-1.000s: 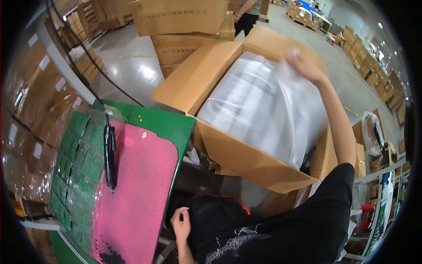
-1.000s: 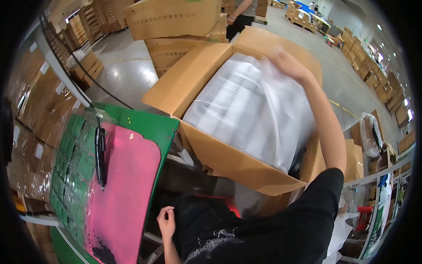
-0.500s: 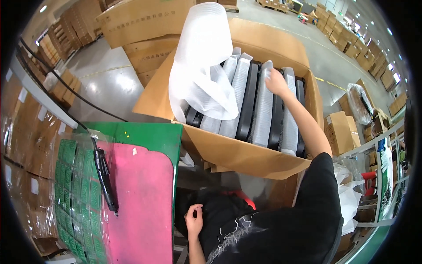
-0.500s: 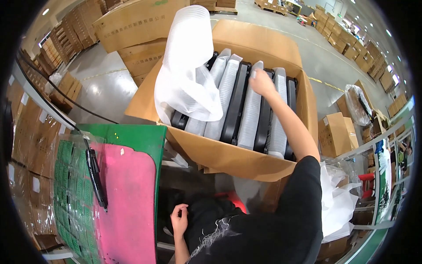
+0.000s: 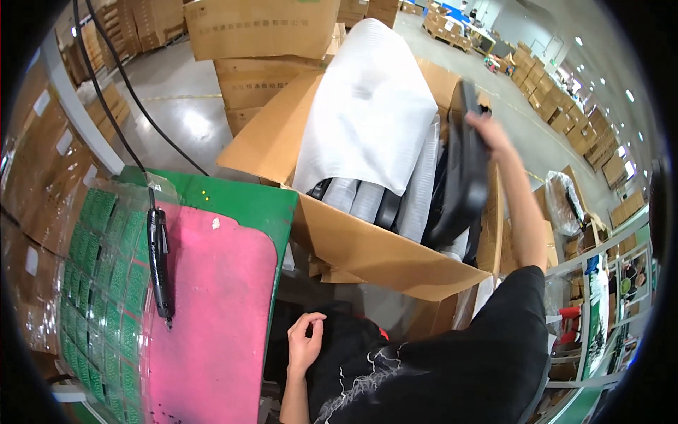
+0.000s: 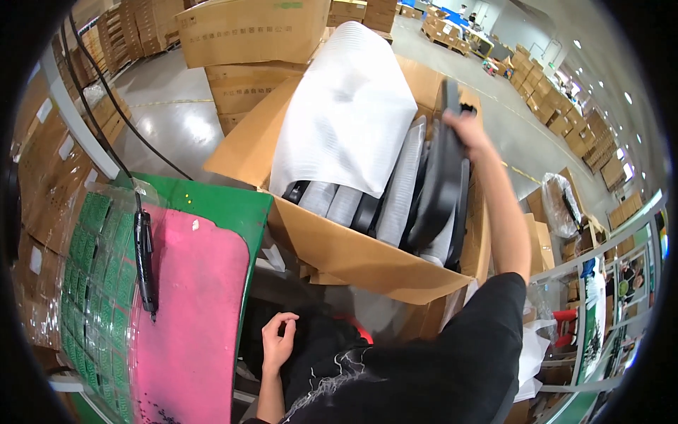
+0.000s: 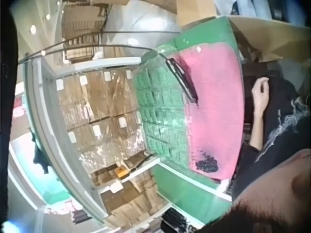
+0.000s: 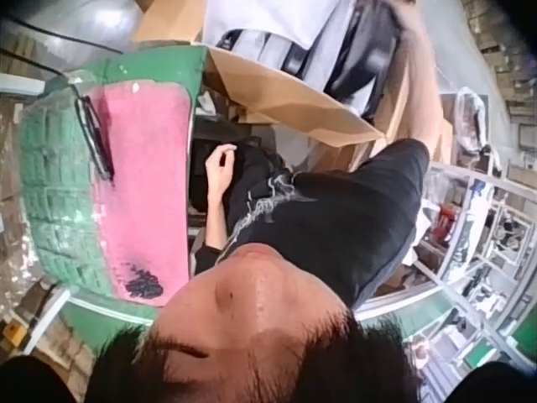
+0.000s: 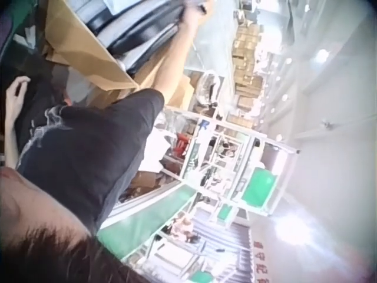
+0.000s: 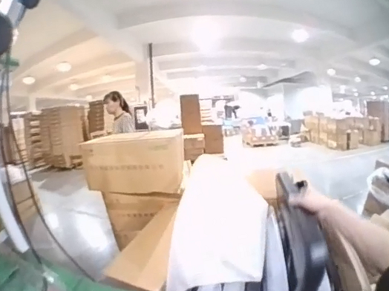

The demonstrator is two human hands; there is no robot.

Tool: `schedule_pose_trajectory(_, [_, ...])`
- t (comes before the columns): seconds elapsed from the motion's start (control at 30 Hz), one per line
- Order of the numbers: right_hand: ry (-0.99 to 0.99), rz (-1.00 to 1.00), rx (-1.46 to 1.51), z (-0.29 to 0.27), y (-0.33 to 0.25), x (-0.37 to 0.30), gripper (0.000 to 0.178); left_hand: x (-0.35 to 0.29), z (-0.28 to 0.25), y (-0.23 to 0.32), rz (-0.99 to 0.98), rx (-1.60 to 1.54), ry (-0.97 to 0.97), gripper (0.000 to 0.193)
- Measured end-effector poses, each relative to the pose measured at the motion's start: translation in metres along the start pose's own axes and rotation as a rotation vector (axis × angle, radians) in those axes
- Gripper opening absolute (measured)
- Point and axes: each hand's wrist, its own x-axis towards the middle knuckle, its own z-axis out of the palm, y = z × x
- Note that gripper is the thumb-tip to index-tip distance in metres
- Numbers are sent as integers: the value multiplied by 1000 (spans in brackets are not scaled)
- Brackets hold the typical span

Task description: Flattening cardboard boxes and then assembling electronic components into a plastic housing using an electric screwdriver.

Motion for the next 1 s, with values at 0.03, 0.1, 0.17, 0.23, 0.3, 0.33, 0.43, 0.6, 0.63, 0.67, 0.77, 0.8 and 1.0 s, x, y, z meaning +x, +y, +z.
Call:
schedule_pose_trajectory(0.03, [14,-24,-157,-25,-38,7,42,4,2,11,66,-7,-17,8])
schedule_pose_trajectory(0.1, [5,-225,-66,-75,-116,13,42,17,11,37,132,-100,-39,14])
schedule_pose_trajectory(0.17, [40,-324,305,-109,-157,22,35,31,21,70,257,-161,-60,41])
schedule_pose_trajectory(0.23, [-5,-568,510,-40,-195,-76,29,49,13,115,402,-84,-95,83])
schedule_pose_trajectory(0.3, [-107,-327,551,9,-207,-139,28,58,13,154,498,-28,-39,106])
schedule_pose_trajectory(0.33, [-167,-389,607,49,-214,-175,27,52,8,163,493,-99,31,103])
schedule_pose_trajectory(0.43, [-610,-454,556,95,-213,-240,37,29,-14,132,606,-321,337,84])
schedule_pose_trajectory(0.6, [-776,-1313,-70,141,-231,-285,32,-62,-80,135,40,-793,939,74])
schedule_pose_trajectory(0.63, [-748,-1511,58,160,-235,-299,35,-89,-95,134,-29,-892,966,69])
schedule_pose_trajectory(0.67, [-867,-1696,-25,155,-248,-312,27,-104,-102,128,-35,-897,950,66])
schedule_pose_trajectory(0.77, [-1048,-1859,-33,152,-276,-344,19,-144,-119,143,-85,-843,1087,59])
schedule_pose_trajectory(0.8, [-1087,-1846,-1,162,-295,-396,17,-158,-128,142,-171,-757,1123,57])
schedule_pose_trajectory(1.0, [-1119,-1807,-4,137,-337,-394,18,-162,-169,136,-346,70,1023,47])
